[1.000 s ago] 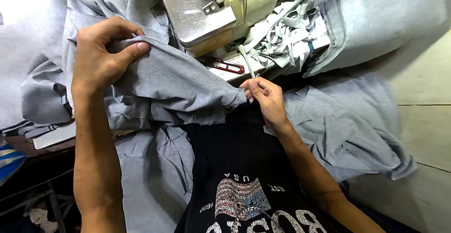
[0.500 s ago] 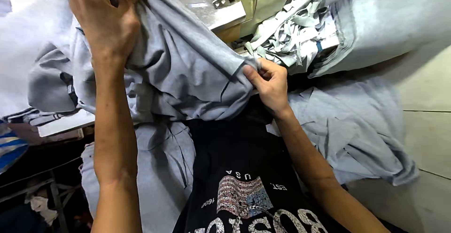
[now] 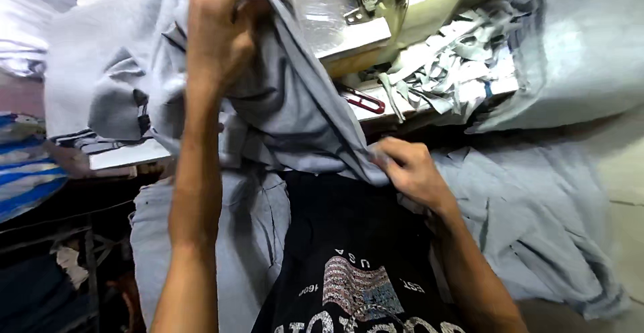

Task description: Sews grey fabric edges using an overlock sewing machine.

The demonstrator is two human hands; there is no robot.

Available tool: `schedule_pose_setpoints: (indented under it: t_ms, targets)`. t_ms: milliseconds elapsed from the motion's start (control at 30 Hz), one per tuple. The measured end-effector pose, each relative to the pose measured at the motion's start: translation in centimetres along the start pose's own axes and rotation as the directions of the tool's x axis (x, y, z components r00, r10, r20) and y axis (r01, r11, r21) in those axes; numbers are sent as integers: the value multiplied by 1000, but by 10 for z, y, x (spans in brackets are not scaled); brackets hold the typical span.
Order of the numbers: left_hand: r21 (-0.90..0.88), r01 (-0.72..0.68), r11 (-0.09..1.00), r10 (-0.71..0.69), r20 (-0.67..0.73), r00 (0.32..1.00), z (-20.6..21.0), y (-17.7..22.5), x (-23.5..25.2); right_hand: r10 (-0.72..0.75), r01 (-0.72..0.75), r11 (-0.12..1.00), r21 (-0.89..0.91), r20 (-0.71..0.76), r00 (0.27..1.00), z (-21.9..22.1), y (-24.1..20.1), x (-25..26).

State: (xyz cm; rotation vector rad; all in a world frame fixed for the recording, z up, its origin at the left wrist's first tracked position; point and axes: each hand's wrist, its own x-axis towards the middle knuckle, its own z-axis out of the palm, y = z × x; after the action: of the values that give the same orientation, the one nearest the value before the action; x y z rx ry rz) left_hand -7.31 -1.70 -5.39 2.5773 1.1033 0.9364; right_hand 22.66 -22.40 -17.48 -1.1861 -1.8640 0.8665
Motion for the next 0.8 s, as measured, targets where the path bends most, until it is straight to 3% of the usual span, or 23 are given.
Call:
schedule_pose_setpoints:
  t_ms: [67, 133, 233, 300, 400, 467, 500, 567, 633, 700, 733, 800]
  targets:
    - [-121, -164, 979, 163, -16, 986, 6, 28, -4, 3, 11, 999, -42, 317, 948, -12, 6, -14]
    - [-257, -262, 930, 264, -29, 964, 23, 75, -15, 29, -7, 999, -53, 425, 905, -28, 6, -15]
    - [-427, -348, 835, 404, 45, 914, 71, 135, -40, 31, -44, 997, 60, 191, 981, -41, -3, -3]
    - [-579, -343, 740, 454, 53, 890, 106, 153, -57, 105, -133, 935, 328, 101, 989, -41, -19, 12]
    - [-644, -268, 716, 365, 18, 931, 133, 165, -85, 276, -297, 638, 711, 148, 950, -23, -34, 29]
    - [-673, -206, 711, 308, 35, 951, 135, 159, -104, 342, -337, 381, 861, 207, 917, -1, -24, 22]
    - [-696, -175, 696, 275, 33, 961, 133, 156, -116, 394, -359, 320, 877, 221, 892, 9, -22, 18]
    - [-718, -99, 689, 147, 4, 989, 119, 151, -141, 401, -367, 242, 898, 252, 881, 24, -13, 10]
    - [-662, 56, 748, -143, -78, 987, 100, 143, -168, 279, -328, 218, 919, 264, 923, 36, -1, 4]
    - [-606, 309, 733, -505, -181, 844, 87, 125, -190, 235, -311, 416, 855, 229, 945, 47, 1, 2]
    - [-614, 444, 653, -655, -163, 738, 82, 112, -197, 227, -307, 504, 807, 220, 949, 52, 0, 2]
    - [-609, 620, 495, -802, -46, 595, 78, 94, -208, 182, -304, 604, 736, 244, 953, 61, 3, 0]
